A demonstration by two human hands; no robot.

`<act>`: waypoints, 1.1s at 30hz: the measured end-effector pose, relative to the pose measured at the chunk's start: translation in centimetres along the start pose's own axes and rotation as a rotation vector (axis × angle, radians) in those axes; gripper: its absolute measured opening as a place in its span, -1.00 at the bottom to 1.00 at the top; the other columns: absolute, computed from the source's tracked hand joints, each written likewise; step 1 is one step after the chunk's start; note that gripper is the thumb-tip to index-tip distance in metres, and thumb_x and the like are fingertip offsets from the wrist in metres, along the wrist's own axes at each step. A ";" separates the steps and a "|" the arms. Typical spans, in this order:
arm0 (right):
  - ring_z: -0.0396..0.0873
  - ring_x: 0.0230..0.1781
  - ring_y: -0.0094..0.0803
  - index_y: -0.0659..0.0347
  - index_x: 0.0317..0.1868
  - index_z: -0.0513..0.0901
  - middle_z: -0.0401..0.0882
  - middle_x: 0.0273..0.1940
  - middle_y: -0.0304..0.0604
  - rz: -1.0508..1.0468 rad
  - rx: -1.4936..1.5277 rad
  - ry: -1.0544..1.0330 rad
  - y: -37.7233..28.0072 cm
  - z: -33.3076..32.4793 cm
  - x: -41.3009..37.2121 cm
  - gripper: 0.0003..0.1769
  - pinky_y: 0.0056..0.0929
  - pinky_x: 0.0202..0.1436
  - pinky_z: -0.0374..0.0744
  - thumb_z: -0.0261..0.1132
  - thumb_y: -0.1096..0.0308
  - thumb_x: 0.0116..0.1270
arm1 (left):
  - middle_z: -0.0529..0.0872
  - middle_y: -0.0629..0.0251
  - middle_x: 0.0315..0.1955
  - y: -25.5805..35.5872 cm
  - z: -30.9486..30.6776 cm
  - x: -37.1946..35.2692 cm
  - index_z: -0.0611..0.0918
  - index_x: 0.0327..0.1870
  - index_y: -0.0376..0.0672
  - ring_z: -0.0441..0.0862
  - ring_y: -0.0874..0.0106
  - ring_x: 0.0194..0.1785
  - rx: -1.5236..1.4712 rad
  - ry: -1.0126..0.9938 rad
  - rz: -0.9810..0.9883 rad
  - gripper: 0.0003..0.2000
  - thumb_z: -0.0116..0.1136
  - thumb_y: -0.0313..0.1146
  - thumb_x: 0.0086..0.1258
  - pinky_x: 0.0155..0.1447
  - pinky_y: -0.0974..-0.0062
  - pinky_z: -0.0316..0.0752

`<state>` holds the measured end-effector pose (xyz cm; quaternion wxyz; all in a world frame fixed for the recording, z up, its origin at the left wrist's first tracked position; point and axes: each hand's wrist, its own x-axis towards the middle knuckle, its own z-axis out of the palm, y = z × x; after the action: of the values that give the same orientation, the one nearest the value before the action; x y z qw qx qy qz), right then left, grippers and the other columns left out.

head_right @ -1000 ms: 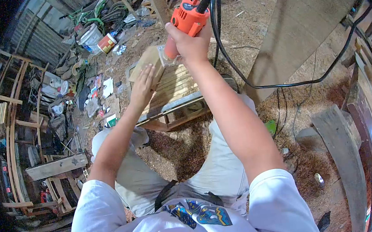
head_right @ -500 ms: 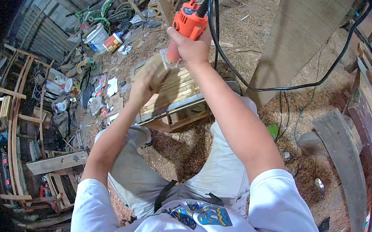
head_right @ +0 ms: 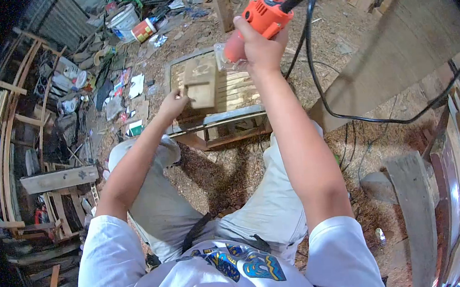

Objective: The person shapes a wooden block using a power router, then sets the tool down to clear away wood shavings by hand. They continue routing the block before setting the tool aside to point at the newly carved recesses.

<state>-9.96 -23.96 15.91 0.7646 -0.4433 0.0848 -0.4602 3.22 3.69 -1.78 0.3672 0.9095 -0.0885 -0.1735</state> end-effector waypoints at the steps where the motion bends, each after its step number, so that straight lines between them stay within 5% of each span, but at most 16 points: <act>1: 0.72 -0.09 -0.39 0.15 0.15 0.56 0.70 -0.03 -0.24 0.008 -0.004 -0.008 0.1 0.1 0.1 -0.41 -0.28 0.05 0.72 0.68 0.48 0.16 | 0.76 -0.10 0.02 1.2 -1.3 -0.9 0.70 0.22 -0.23 0.75 -0.08 0.09 0.630 -0.020 0.175 -0.47 0.30 -0.03 0.37 0.27 0.02 0.64; 2: 0.73 -0.10 -0.39 0.15 0.13 0.57 0.71 -0.04 -0.25 0.000 -0.001 -0.007 0.2 0.1 0.1 -0.42 -0.28 0.03 0.73 0.68 0.48 0.16 | 0.80 -0.22 0.02 2.7 -1.7 -3.4 0.76 0.07 -0.18 0.75 -0.16 0.10 0.825 0.255 0.351 -0.51 0.32 0.05 0.32 0.28 0.04 0.64; 7: 0.73 -0.14 -0.41 0.16 0.05 0.61 0.73 -0.08 -0.25 -0.073 -0.033 -0.052 1.6 0.3 0.8 -0.52 -0.29 -0.01 0.72 0.65 0.52 0.19 | 0.84 -0.14 -0.06 2.5 -3.8 0.5 0.78 0.03 -0.11 0.80 -0.06 0.08 0.561 -0.050 0.292 -0.53 0.37 0.06 0.25 0.19 0.04 0.67; 9: 0.73 -0.14 -0.41 0.15 0.04 0.61 0.73 -0.08 -0.25 -0.043 -0.081 -0.050 2.2 0.3 0.6 -0.54 -0.29 -0.01 0.73 0.64 0.53 0.21 | 0.84 -0.11 -0.23 2.7 -3.7 1.0 0.76 0.00 -0.24 0.82 -0.04 -0.06 0.507 -0.169 0.360 -0.53 0.36 0.02 0.30 0.08 0.10 0.68; 13: 0.73 -0.13 -0.40 0.14 0.04 0.60 0.72 -0.09 -0.26 -0.040 -0.083 -0.053 2.9 1.2 0.6 -0.55 -0.26 0.01 0.73 0.63 0.52 0.22 | 0.84 -0.04 -0.26 3.0 -1.9 0.3 0.82 -0.08 -0.17 0.81 -0.08 -0.12 0.531 0.036 0.327 -0.64 0.29 -0.04 0.40 0.02 0.01 0.69; 14: 0.73 -0.12 -0.40 0.14 0.05 0.59 0.71 -0.09 -0.26 -0.039 -0.081 -0.055 3.1 1.3 0.7 -0.54 -0.25 0.02 0.73 0.63 0.52 0.22 | 0.87 0.07 -0.30 3.1 -1.5 -0.1 0.86 -0.24 -0.06 0.84 0.01 -0.18 0.585 0.121 0.364 -0.71 0.22 -0.08 0.42 0.00 0.10 0.74; 20: 0.71 -0.04 -0.36 0.13 0.23 0.47 0.65 0.00 -0.24 0.017 -0.045 -0.082 4.0 2.0 1.3 -0.30 -0.18 0.11 0.72 0.65 0.55 0.14 | 0.87 0.04 -0.29 3.5 -1.2 0.1 0.82 -0.10 -0.13 0.85 0.04 -0.19 0.268 -0.013 0.072 -0.63 0.29 0.00 0.37 0.00 0.12 0.73; 24: 0.71 -0.04 -0.35 0.12 0.23 0.47 0.65 0.00 -0.23 0.047 -0.030 -0.114 4.2 2.7 1.0 -0.29 -0.16 0.11 0.72 0.65 0.56 0.13 | 0.88 0.10 -0.29 1.7 -1.8 2.0 0.79 -0.08 -0.21 0.85 0.15 -0.26 0.349 -0.088 0.169 -0.57 0.37 0.02 0.32 -0.04 0.19 0.71; 26: 0.71 -0.04 -0.35 0.12 0.22 0.48 0.66 -0.01 -0.23 0.050 -0.042 -0.118 4.5 2.9 0.7 -0.30 -0.16 0.10 0.72 0.65 0.56 0.12 | 0.85 0.13 -0.27 1.7 -3.7 2.1 0.67 0.12 -0.33 0.79 0.31 -0.26 0.147 -0.405 0.224 -0.47 0.44 -0.07 0.30 -0.07 0.26 0.69; 27: 0.71 -0.05 -0.35 0.12 0.21 0.49 0.66 -0.01 -0.23 0.050 -0.053 -0.121 4.5 3.0 0.6 -0.31 -0.16 0.09 0.72 0.65 0.56 0.12 | 0.85 0.13 -0.27 2.1 -4.3 2.1 0.67 0.12 -0.33 0.79 0.31 -0.26 0.147 -0.407 0.222 -0.47 0.44 -0.07 0.30 -0.07 0.26 0.69; 29: 0.71 -0.06 -0.36 0.12 0.20 0.49 0.67 -0.02 -0.23 0.047 -0.056 -0.126 4.5 3.3 0.4 -0.32 -0.17 0.08 0.72 0.65 0.55 0.11 | 0.83 0.12 -0.24 2.9 -5.3 2.1 0.64 0.13 -0.37 0.77 0.33 -0.17 0.040 -0.532 -0.056 -0.46 0.44 -0.10 0.30 -0.02 0.26 0.67; 31: 0.72 -0.07 -0.36 0.13 0.19 0.50 0.67 -0.02 -0.23 0.042 -0.063 -0.133 4.6 3.4 0.4 -0.32 -0.18 0.07 0.72 0.66 0.55 0.11 | 0.83 0.04 -0.19 3.1 -4.8 1.4 0.65 0.07 -0.34 0.79 0.23 -0.10 0.104 -0.528 -0.056 -0.48 0.45 -0.07 0.29 0.04 0.23 0.66; 33: 0.72 -0.08 -0.37 0.13 0.19 0.50 0.67 -0.03 -0.24 0.027 -0.067 -0.123 5.1 3.5 0.3 -0.32 -0.19 0.05 0.72 0.66 0.55 0.11 | 0.84 0.00 -0.21 2.8 -3.9 -0.4 0.65 0.06 -0.36 0.80 0.22 -0.09 0.157 -0.255 0.037 -0.47 0.45 -0.06 0.28 0.04 0.25 0.67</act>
<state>-4.75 -21.13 14.24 0.7592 -0.4950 0.0591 -0.4184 4.23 4.27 2.86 0.2838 0.9043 -0.1645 -0.2733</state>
